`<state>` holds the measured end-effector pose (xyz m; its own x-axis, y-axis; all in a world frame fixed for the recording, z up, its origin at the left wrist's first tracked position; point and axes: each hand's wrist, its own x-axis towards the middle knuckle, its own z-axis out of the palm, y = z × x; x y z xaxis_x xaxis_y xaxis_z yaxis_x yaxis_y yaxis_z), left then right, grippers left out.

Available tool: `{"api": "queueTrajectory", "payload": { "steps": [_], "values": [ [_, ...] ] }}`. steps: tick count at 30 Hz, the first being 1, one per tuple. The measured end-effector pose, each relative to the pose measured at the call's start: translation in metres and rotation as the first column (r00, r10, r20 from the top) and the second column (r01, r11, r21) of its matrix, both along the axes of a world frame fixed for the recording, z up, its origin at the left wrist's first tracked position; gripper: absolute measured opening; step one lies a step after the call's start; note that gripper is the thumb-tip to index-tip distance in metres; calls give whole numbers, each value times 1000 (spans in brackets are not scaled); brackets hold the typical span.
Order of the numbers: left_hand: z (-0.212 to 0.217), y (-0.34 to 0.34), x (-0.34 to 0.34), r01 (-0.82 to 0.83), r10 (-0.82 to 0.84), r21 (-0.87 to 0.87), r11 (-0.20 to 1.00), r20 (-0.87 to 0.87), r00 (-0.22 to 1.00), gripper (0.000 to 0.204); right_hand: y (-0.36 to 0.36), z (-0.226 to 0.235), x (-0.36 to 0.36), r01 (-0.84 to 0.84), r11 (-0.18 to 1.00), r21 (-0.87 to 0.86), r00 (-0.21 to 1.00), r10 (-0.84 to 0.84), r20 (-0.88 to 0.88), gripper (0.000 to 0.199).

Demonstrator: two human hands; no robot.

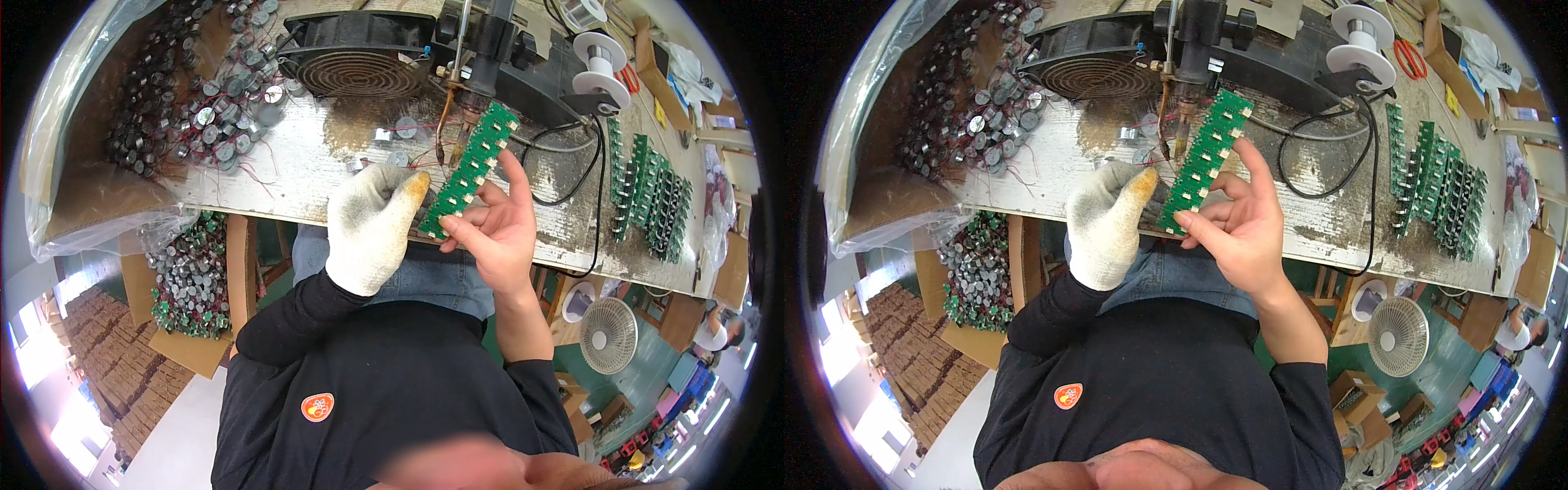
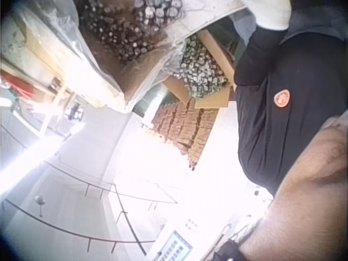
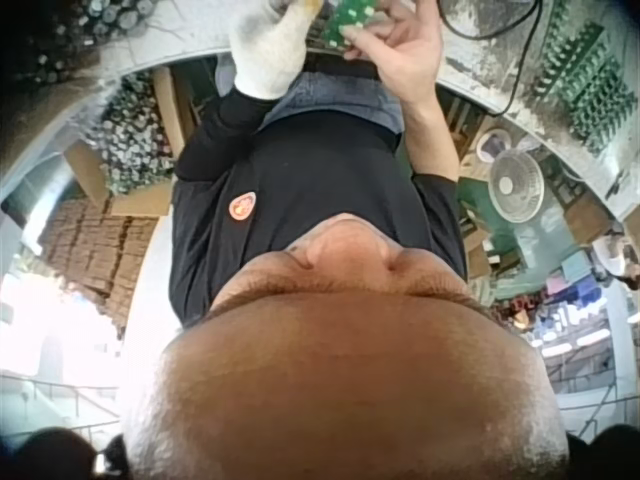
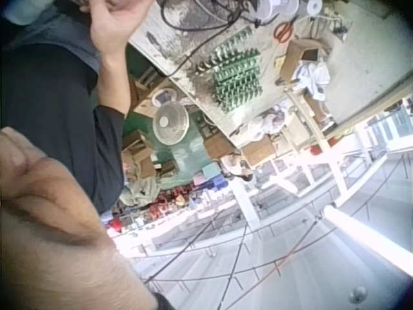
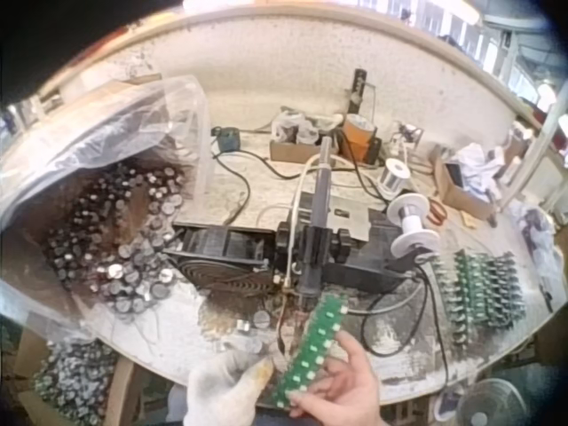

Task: The person solders wires from small round electronic components onto circuit boards using a soldering tool, then places the completed circuit boards into a box.

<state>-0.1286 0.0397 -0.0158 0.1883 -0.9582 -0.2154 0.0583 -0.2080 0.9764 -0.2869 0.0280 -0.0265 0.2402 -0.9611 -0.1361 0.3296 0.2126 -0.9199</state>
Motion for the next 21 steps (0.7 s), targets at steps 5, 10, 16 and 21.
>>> {"api": "queueTrajectory", "payload": {
  "steps": [5,10,16,21],
  "values": [
    [2,5,1,-40,43,38,998,-84,996,19,2,3,5,-33,999,-1,999,33,-6,87],
    [-8,-5,26,234,83,-432,871,598,797,31,-2,3,-4,61,998,0,992,-60,-109,83],
    [11,8,82,170,199,-393,904,738,645,25,-7,2,-1,109,993,-40,983,-114,-142,80],
    [28,28,137,80,28,-64,995,923,384,23,-11,-3,-2,74,995,-59,987,-82,-140,80]
  ]
}}
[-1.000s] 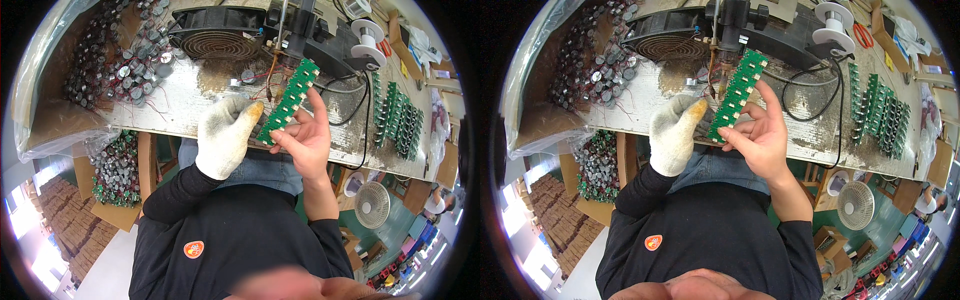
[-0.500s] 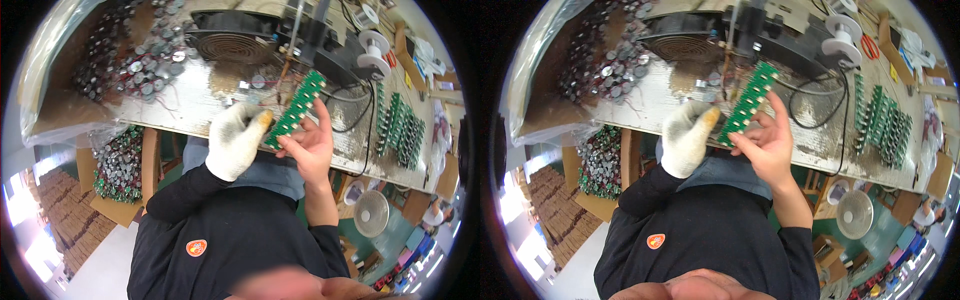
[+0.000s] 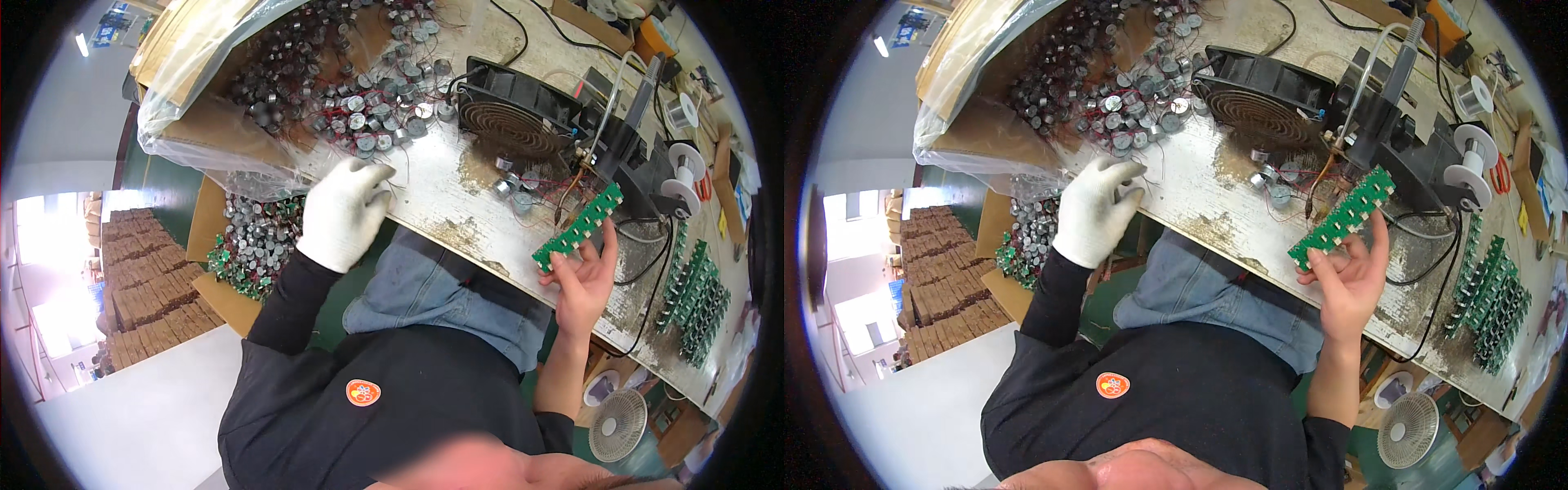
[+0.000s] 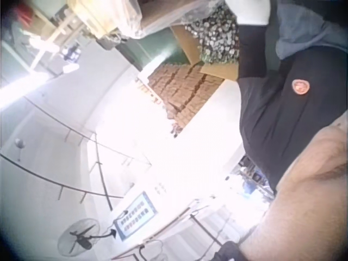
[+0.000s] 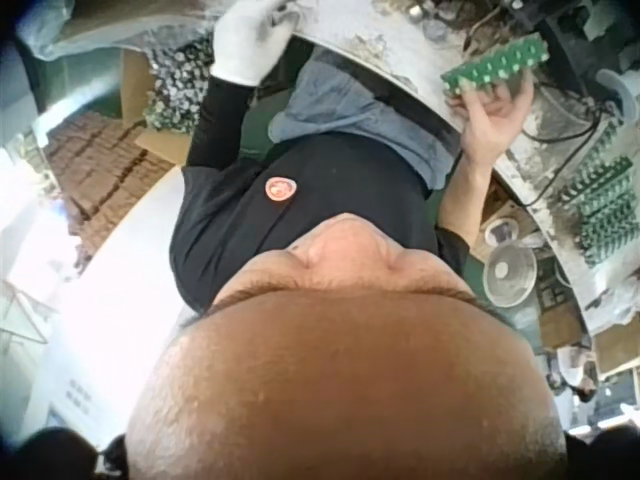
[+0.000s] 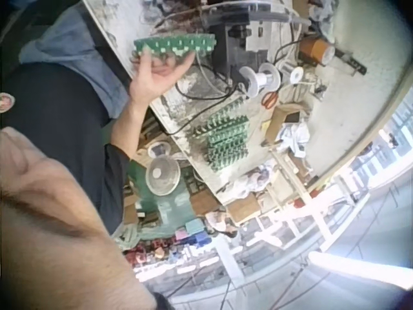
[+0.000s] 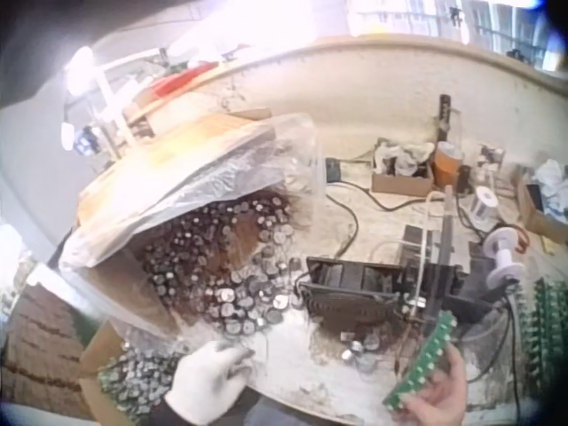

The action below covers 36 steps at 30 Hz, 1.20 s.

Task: The person solders wires from small round electronic components onto circuit boards using a soldering tool, then places the completed circuit boards into a box.

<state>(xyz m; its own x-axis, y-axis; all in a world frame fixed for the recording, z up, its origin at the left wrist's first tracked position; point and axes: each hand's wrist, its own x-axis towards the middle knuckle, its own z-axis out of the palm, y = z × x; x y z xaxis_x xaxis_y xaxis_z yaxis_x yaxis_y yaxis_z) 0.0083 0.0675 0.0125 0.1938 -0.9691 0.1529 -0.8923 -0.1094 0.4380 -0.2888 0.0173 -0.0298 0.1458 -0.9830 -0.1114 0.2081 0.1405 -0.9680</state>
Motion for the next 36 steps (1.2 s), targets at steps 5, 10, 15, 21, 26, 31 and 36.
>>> {"api": "queueTrajectory", "payload": {
  "steps": [5,10,15,21,26,31,36],
  "values": [
    [-12,-10,19,110,-102,139,984,-63,993,24,1,1,2,3,1000,-6,1000,-3,2,79],
    [-27,-14,18,151,-134,117,982,-138,981,19,2,2,2,5,1000,-11,1000,-5,11,78],
    [-28,-10,1,100,-103,71,992,32,994,13,2,1,1,7,1000,0,1000,-7,28,78],
    [-33,-11,-46,121,-124,-51,991,-81,989,13,3,2,1,3,1000,3,1000,-3,26,78],
    [-38,-22,-65,233,-266,-197,952,-158,951,25,4,1,-1,5,1000,4,999,-5,38,78],
    [-9,-10,-47,153,-168,-157,976,-89,982,35,2,-1,-1,-8,1000,2,998,7,66,78],
    [-2,-22,-42,248,-245,-57,967,57,968,33,1,1,-2,-8,1000,4,999,8,40,80]
  ]
}}
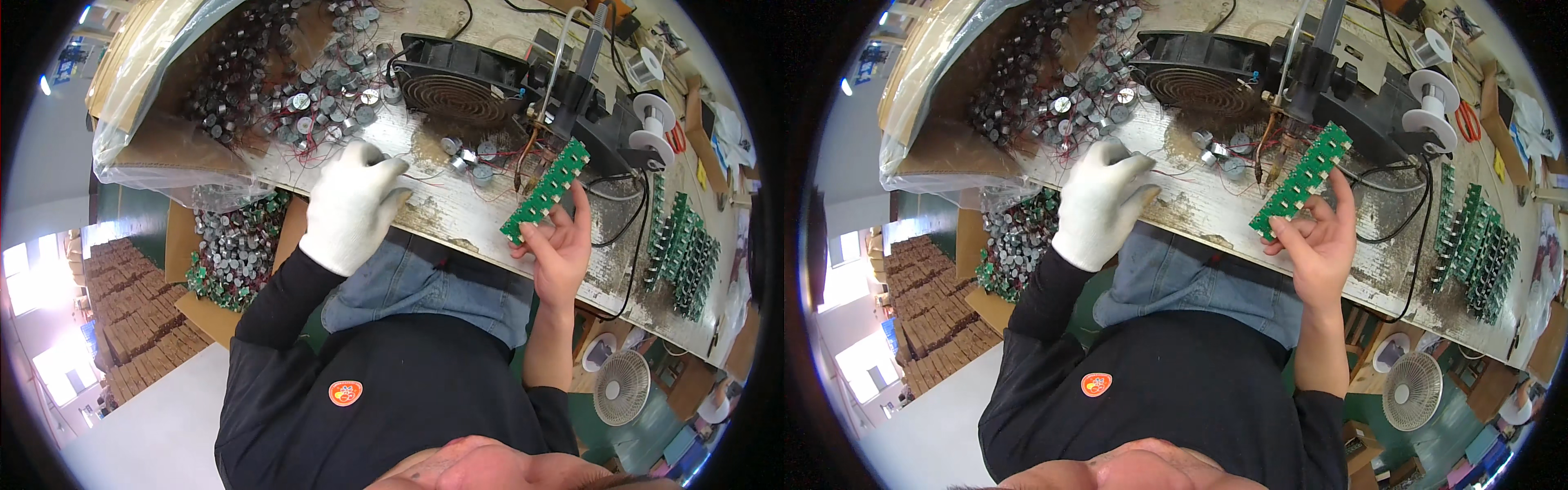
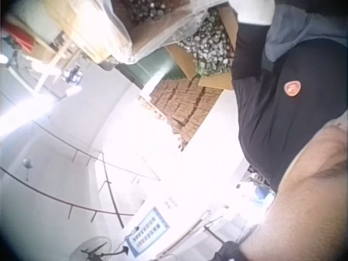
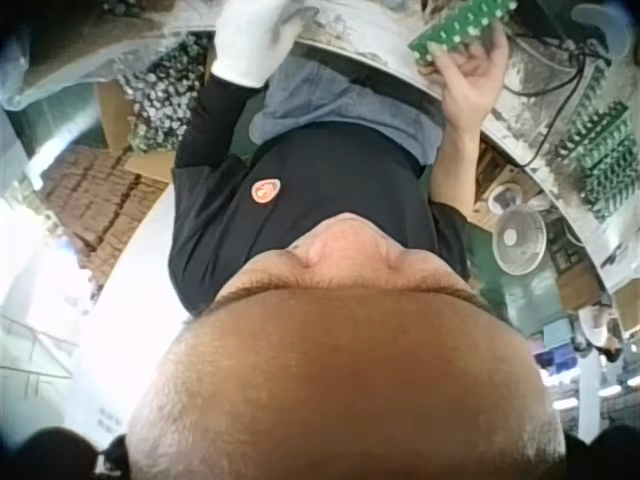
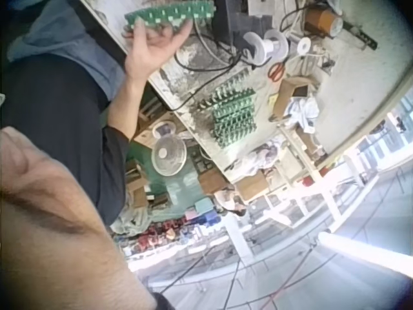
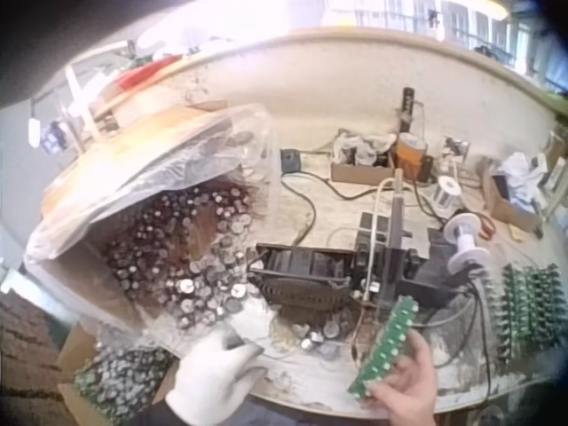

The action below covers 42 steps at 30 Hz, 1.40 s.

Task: The person solders wires from small round electronic components onto circuit boards using a soldering tool, then places the completed circuit boards into a box.

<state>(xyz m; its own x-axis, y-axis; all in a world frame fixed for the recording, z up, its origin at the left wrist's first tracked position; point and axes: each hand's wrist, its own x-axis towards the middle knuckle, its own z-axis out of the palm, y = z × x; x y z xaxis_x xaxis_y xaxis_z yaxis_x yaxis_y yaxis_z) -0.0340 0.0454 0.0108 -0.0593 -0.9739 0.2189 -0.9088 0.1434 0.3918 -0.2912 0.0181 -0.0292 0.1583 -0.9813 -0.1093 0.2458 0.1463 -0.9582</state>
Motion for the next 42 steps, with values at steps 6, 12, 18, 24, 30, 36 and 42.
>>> {"api": "queueTrajectory", "payload": {
  "steps": [6,12,18,24,30,36,42],
  "values": [
    [-7,-14,-22,-12,6,147,989,38,999,25,1,-1,-1,2,1000,3,1000,-2,13,79],
    [-21,-15,-33,-50,40,98,994,109,993,21,1,0,-1,-5,1000,18,999,4,39,78],
    [-28,-20,-30,-8,8,-1,1000,189,982,15,1,0,1,-10,1000,11,1000,9,30,79],
    [-8,-15,-11,-23,37,-172,985,76,996,15,-1,0,0,-6,1000,5,998,5,60,78],
    [5,5,13,-257,256,1,966,-108,961,30,-2,2,-1,-2,1000,16,999,1,39,78],
    [3,-5,2,-255,251,103,961,49,967,38,-1,1,0,-3,1000,5,999,3,34,78],
    [-9,-22,6,-170,145,128,977,180,973,31,2,-1,0,-1,1000,-7,1000,2,31,76]
  ]
}}
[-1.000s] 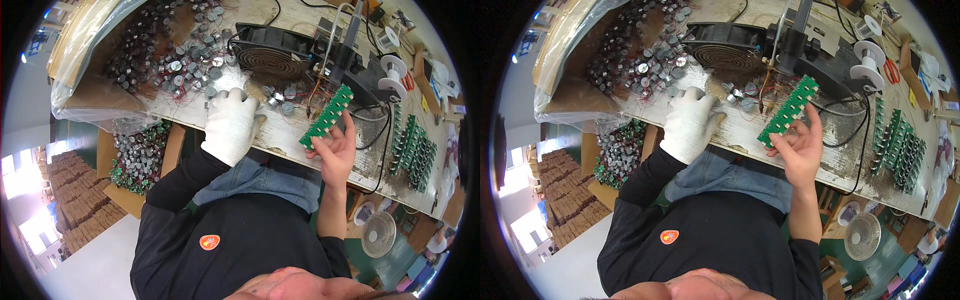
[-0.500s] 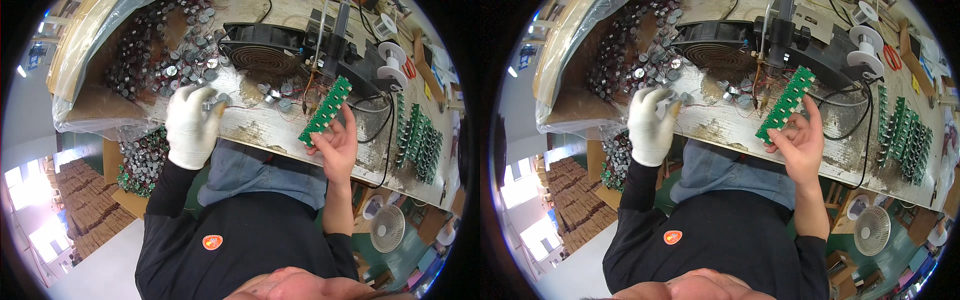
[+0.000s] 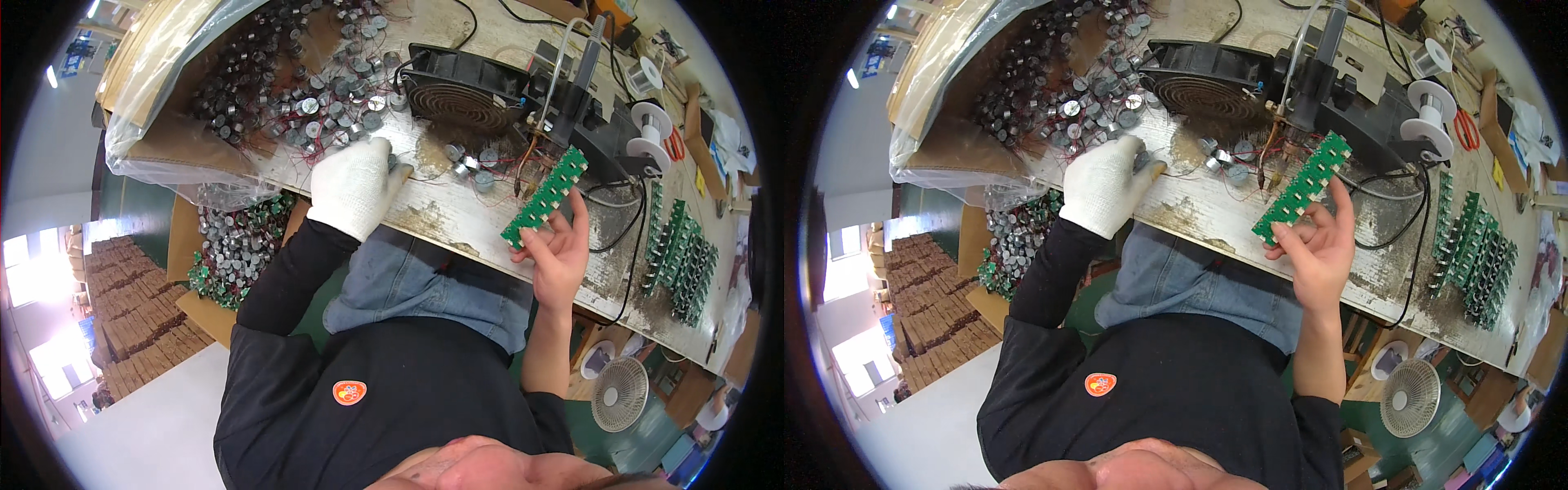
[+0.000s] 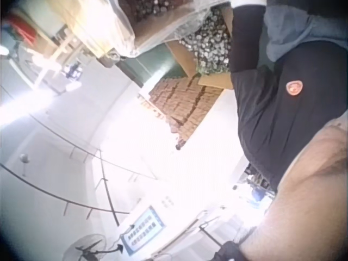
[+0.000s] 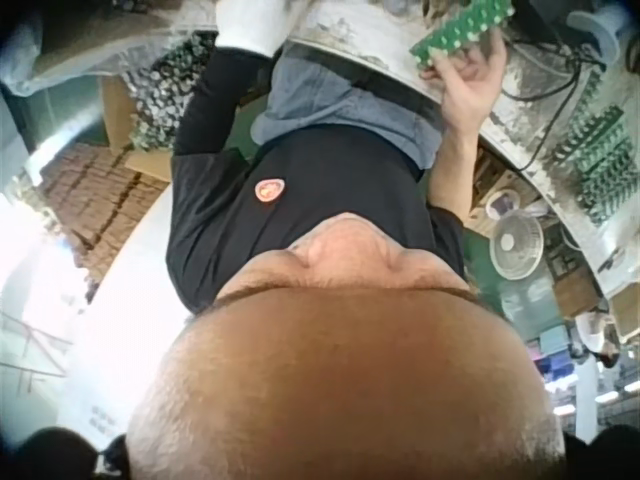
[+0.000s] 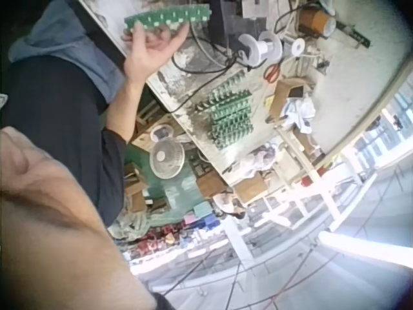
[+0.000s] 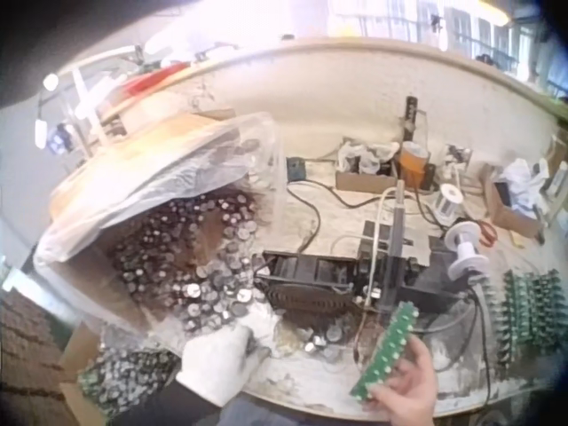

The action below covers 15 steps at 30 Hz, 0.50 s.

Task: The person solders wires from small round electronic components onto circuit boards using a soldering tool, then places the completed circuit boards into a box.

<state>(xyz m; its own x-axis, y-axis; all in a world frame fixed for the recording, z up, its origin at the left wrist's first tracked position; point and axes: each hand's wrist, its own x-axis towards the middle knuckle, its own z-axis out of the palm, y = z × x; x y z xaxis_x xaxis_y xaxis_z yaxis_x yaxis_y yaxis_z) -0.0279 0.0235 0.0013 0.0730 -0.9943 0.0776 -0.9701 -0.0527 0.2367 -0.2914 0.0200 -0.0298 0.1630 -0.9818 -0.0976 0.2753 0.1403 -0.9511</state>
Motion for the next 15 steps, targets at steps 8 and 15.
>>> {"api": "queueTrajectory", "payload": {
  "steps": [8,15],
  "values": [
    [3,9,9,-116,88,-115,987,-220,971,20,-1,0,-1,-5,1000,2,1000,5,11,77],
    [3,10,23,-74,50,-83,994,-256,965,34,-3,-2,-1,-15,1000,-4,1000,15,11,77]
  ]
}}
